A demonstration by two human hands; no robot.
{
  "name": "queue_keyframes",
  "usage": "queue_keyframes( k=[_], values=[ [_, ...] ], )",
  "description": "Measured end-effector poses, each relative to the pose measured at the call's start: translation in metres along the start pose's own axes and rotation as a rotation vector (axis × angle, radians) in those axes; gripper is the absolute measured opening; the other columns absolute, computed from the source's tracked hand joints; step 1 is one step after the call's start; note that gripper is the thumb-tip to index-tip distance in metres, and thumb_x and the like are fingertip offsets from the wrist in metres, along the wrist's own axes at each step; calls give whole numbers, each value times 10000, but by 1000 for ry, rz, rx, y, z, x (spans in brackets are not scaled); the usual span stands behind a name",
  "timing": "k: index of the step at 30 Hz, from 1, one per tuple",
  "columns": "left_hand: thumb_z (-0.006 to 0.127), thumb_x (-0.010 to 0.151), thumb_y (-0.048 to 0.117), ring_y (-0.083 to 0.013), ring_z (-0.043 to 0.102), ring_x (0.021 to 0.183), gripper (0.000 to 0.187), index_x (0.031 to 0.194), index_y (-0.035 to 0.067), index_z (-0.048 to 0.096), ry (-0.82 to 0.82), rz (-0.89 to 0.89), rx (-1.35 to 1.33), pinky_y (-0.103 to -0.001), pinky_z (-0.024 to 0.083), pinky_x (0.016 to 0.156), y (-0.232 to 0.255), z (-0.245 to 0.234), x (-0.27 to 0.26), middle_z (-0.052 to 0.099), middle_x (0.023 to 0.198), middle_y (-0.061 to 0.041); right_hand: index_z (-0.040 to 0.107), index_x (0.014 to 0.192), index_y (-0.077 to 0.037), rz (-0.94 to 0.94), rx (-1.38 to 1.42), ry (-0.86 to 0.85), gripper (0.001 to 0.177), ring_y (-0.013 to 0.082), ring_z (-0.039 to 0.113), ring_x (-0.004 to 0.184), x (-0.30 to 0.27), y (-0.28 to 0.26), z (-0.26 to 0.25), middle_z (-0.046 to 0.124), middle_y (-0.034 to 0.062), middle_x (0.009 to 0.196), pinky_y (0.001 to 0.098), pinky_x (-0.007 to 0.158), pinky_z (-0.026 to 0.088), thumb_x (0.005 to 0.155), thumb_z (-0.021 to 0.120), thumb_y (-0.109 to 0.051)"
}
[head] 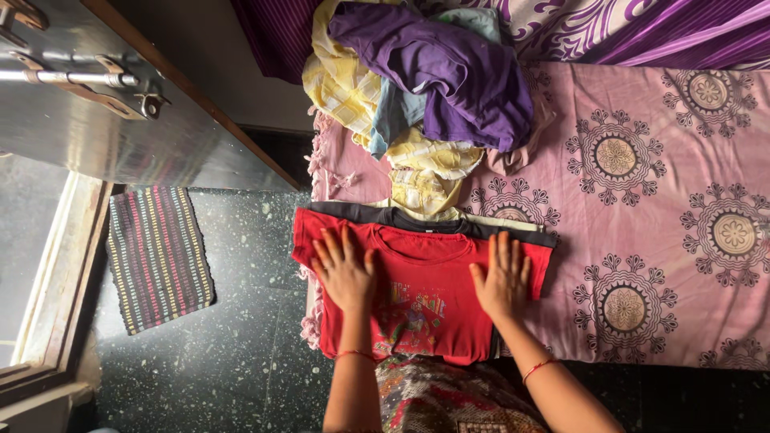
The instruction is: The person irons several t-shirts on a bed. They smooth each shirt, use a red iron to press the fabric, and then fold the shirts into a neat stack.
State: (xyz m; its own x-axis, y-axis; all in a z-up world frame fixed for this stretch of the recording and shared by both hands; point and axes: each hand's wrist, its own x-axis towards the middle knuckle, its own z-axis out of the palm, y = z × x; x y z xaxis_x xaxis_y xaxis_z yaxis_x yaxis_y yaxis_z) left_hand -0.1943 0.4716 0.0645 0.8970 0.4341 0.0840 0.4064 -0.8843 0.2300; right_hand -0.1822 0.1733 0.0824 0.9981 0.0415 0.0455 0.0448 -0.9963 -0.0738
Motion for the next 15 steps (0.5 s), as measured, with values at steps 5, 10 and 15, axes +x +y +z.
queue_keyframes(
  k=[5,10,15],
  values=[
    [490,955,601,-407,215,1538,737,1589,239,382,24,-67,-34,-540,153,1245,-22,5,18,270,1684,-162,322,1600,-68,28,59,70,800,324,219,1574,10,31,15,239,126,1710,558,1248,145,962,506,-513],
    [580,905,574,-429,237,1527,766,1548,181,442,112,-69,-13,-612,139,1221,-5,-1,27,324,1633,-210,460,1494,-86,46,87,201,692,336,371,1465,18,21,5,403,127,1602,573,1191,226,923,614,-444],
    [721,841,399,-435,347,1476,484,1259,168,641,65,49,-231,-621,206,1188,84,-12,51,450,1542,-211,611,1333,-111,-27,356,377,449,319,565,1232,84,0,-28,606,90,1317,473,1064,412,933,736,-273]
  ],
)
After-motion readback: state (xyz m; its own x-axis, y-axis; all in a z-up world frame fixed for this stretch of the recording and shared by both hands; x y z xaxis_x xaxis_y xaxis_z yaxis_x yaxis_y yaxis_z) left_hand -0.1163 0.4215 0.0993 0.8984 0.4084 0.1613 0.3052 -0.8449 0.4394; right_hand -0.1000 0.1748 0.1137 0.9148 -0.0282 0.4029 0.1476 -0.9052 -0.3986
